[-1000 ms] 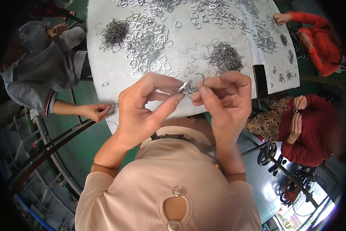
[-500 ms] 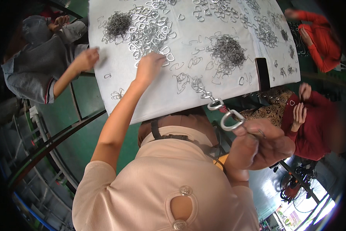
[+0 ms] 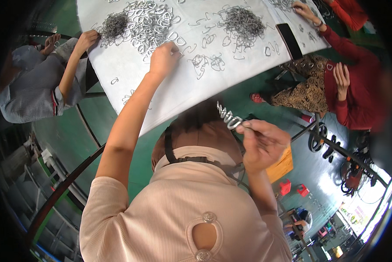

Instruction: The person picks small metal rings and hooks from a table and links them together by hand to form a chain. The person periodically lifts the chain to check its length before continuing to add more pieces.

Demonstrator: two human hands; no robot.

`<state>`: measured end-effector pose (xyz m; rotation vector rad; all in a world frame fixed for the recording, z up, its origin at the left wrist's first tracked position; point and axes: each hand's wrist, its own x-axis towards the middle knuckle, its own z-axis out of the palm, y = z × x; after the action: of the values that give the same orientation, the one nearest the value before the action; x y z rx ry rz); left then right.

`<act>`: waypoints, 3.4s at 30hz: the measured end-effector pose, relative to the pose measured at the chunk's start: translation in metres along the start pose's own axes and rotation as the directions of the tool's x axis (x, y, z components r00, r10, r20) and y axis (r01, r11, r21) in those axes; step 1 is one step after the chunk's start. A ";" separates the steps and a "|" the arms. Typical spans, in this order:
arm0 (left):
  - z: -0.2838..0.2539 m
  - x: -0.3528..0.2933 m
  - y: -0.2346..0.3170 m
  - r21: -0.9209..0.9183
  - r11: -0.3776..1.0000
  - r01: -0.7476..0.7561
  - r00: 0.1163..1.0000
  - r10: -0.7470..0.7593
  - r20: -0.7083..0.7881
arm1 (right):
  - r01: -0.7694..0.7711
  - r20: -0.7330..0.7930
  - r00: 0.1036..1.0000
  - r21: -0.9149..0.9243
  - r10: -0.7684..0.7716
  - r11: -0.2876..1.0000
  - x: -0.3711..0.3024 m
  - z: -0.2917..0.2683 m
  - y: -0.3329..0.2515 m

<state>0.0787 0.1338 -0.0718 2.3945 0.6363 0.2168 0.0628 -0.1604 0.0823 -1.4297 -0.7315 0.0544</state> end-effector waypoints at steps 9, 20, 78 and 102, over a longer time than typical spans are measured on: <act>-0.054 -0.117 0.107 -0.750 0.585 0.310 0.940 -0.072 0.332 | -0.049 -0.123 0.991 -0.015 0.047 0.999 -0.058 0.032 0.041; -0.074 -0.155 0.127 -0.776 0.602 0.191 0.979 -0.059 0.195 | 0.001 0.063 0.998 -0.126 0.007 0.992 -0.038 0.033 0.065; 0.027 0.026 0.007 -0.102 0.990 0.098 0.990 -0.107 -0.092 | -0.089 0.125 0.987 -0.114 0.103 0.990 -0.008 0.012 0.061; -0.050 -0.123 0.133 -0.705 0.705 0.077 0.997 -0.068 0.041 | -0.211 0.105 0.941 -0.557 0.321 0.803 0.088 -0.033 0.157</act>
<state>0.0079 0.0100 0.0506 1.6126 0.5137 0.3421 0.2086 -0.1214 -0.0218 -2.0941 -0.7295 0.2265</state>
